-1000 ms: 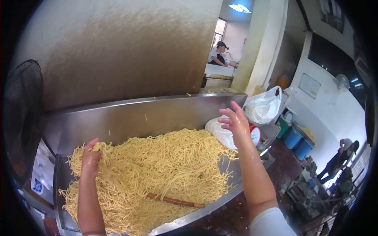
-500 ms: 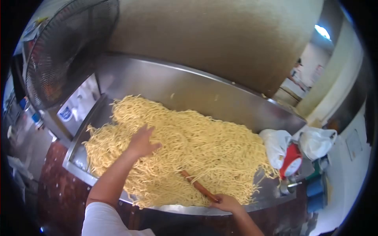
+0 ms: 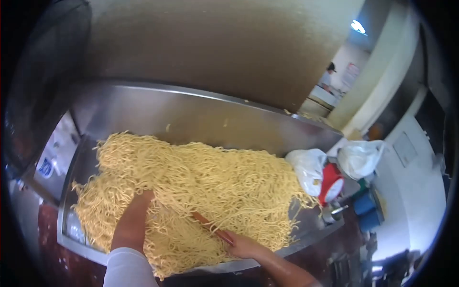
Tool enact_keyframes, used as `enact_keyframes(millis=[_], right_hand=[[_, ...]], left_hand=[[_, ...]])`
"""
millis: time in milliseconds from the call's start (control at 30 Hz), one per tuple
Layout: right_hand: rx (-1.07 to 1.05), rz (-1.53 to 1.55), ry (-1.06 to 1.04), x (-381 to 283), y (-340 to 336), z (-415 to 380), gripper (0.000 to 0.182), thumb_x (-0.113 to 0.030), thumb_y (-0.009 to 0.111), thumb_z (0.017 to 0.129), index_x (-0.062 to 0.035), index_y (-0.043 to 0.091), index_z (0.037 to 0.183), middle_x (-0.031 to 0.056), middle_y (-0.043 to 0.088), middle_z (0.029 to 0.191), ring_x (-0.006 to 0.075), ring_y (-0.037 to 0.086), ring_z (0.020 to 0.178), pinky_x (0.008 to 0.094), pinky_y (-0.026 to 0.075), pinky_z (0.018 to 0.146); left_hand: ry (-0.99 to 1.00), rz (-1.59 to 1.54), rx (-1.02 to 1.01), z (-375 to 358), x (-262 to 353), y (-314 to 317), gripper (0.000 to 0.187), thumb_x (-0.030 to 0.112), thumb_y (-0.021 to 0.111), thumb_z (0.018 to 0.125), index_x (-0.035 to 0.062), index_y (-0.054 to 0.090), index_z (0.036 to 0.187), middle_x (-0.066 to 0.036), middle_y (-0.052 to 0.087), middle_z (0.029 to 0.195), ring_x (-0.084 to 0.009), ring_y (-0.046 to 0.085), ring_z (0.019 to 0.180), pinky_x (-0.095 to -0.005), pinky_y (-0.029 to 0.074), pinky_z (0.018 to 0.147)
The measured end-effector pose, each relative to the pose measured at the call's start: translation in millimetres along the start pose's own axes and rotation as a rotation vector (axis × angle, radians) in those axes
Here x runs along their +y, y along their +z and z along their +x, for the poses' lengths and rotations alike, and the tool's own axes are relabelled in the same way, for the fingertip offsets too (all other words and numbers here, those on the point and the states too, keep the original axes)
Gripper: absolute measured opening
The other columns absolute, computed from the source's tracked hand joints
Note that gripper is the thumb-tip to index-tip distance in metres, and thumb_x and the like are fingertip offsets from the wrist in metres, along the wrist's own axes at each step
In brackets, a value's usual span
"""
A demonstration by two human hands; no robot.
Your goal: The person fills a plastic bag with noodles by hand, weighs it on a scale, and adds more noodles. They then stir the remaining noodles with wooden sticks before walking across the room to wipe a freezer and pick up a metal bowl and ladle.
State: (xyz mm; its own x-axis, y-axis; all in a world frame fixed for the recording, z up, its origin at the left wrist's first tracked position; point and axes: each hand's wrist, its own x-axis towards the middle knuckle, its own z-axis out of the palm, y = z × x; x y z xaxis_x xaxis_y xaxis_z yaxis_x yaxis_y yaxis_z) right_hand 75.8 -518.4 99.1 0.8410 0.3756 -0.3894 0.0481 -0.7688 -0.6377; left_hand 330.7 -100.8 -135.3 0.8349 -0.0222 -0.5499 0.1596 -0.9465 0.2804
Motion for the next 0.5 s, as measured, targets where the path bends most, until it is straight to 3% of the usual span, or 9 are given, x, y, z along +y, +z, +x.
enact_keyframes(millis=[33, 67, 133, 167, 267, 333, 367, 433, 500], right_hand=[[-0.037, -0.115, 0.109, -31.5, -31.6, -16.8, 0.06, -0.02, 0.057, 0.084, -0.0111, 0.042, 0.141, 0.0221, 0.066, 0.102, 0.035, 0.065, 0.091, 0.0443, 0.051, 0.08], [-0.084, -0.226, 0.218, -59.2, -61.3, -34.2, 0.063, -0.017, 0.054, 0.082, -0.0139, 0.04, 0.143, 0.0239, 0.065, 0.106, 0.0401, 0.064, 0.096, 0.0472, 0.05, 0.084], [-0.105, -0.28, 0.286, -68.2, -99.6, -69.7, 0.059, -0.018, 0.054, 0.083, -0.0216, 0.046, 0.141, 0.0207, 0.066, 0.107, 0.0396, 0.064, 0.096, 0.0467, 0.05, 0.083], [-0.1, -0.314, 0.276, -62.7, -112.4, -89.1, 0.056, -0.02, 0.055, 0.084, -0.0228, 0.049, 0.14, 0.0189, 0.067, 0.106, 0.0385, 0.065, 0.095, 0.0463, 0.051, 0.083], [-0.117, -0.318, 0.278, -71.0, -144.5, -135.9, 0.044, -0.022, 0.054, 0.083, -0.0219, 0.055, 0.127, 0.0154, 0.068, 0.099, 0.0369, 0.065, 0.093, 0.0476, 0.051, 0.078], [-0.141, -0.305, 0.438, -99.3, -162.4, -160.8, 0.044, -0.024, 0.056, 0.083, -0.0225, 0.055, 0.127, 0.016, 0.068, 0.099, 0.0376, 0.065, 0.092, 0.0478, 0.051, 0.077], [-0.098, -0.379, 0.437, -108.4, -166.7, -172.5, 0.045, -0.025, 0.056, 0.083, -0.0232, 0.056, 0.128, 0.016, 0.068, 0.1, 0.0375, 0.065, 0.092, 0.0478, 0.051, 0.077], [-0.05, -0.486, 0.46, -132.6, -178.3, -188.8, 0.045, -0.027, 0.058, 0.083, -0.0242, 0.057, 0.128, 0.0156, 0.068, 0.101, 0.0371, 0.065, 0.091, 0.0479, 0.051, 0.077], [-0.013, -0.544, 0.509, -170.9, -193.3, -198.8, 0.046, -0.027, 0.06, 0.081, -0.025, 0.058, 0.127, 0.0148, 0.068, 0.099, 0.0368, 0.066, 0.09, 0.0479, 0.052, 0.077]], left_hand=[[0.088, 0.171, -0.02, 0.7, -4.3, -33.0, 0.043, 0.032, 0.056, 0.093, -0.0016, 0.062, 0.12, -0.022, 0.063, 0.121, -0.0378, 0.059, 0.112, -0.0494, 0.044, 0.1], [0.054, 0.098, -0.036, -4.2, 4.9, -46.9, 0.049, 0.036, 0.058, 0.091, 0.0024, 0.058, 0.127, -0.021, 0.055, 0.131, -0.0366, 0.052, 0.121, -0.0481, 0.042, 0.103], [-0.015, -0.047, -0.062, -81.8, 62.1, -117.7, 0.065, 0.045, 0.061, 0.087, 0.0103, 0.051, 0.141, -0.02, 0.038, 0.151, -0.034, 0.039, 0.139, -0.0455, 0.037, 0.111], [-0.004, -0.043, -0.073, -99.5, 68.7, -117.0, 0.065, 0.045, 0.061, 0.087, 0.0103, 0.051, 0.141, -0.02, 0.038, 0.151, -0.034, 0.039, 0.139, -0.0455, 0.037, 0.111], [0.055, 0.226, -0.129, -147.0, 74.1, -124.5, 0.066, 0.046, 0.071, 0.078, 0.0087, 0.06, 0.131, -0.022, 0.047, 0.144, -0.0342, 0.051, 0.128, -0.04, 0.049, 0.098], [0.313, 0.206, -0.045, -184.2, 74.3, -128.9, 0.061, 0.043, 0.074, 0.076, 0.0065, 0.064, 0.124, -0.021, 0.06, 0.128, -0.0317, 0.062, 0.113, -0.0407, 0.054, 0.088], [0.308, 0.211, -0.049, -189.6, 75.8, -138.5, 0.061, 0.043, 0.074, 0.076, 0.0065, 0.064, 0.124, -0.021, 0.06, 0.128, -0.0317, 0.062, 0.113, -0.0407, 0.054, 0.088], [0.238, 0.043, -0.474, -189.3, 73.0, -182.6, 0.061, 0.045, 0.073, 0.076, 0.006, 0.066, 0.122, -0.015, 0.07, 0.105, -0.0287, 0.068, 0.091, -0.0404, 0.057, 0.076], [0.063, -0.137, -0.431, -166.0, 62.7, -226.7, 0.054, 0.048, 0.074, 0.077, 0.0068, 0.07, 0.113, -0.011, 0.072, 0.089, -0.0234, 0.067, 0.075, -0.0373, 0.057, 0.063]])
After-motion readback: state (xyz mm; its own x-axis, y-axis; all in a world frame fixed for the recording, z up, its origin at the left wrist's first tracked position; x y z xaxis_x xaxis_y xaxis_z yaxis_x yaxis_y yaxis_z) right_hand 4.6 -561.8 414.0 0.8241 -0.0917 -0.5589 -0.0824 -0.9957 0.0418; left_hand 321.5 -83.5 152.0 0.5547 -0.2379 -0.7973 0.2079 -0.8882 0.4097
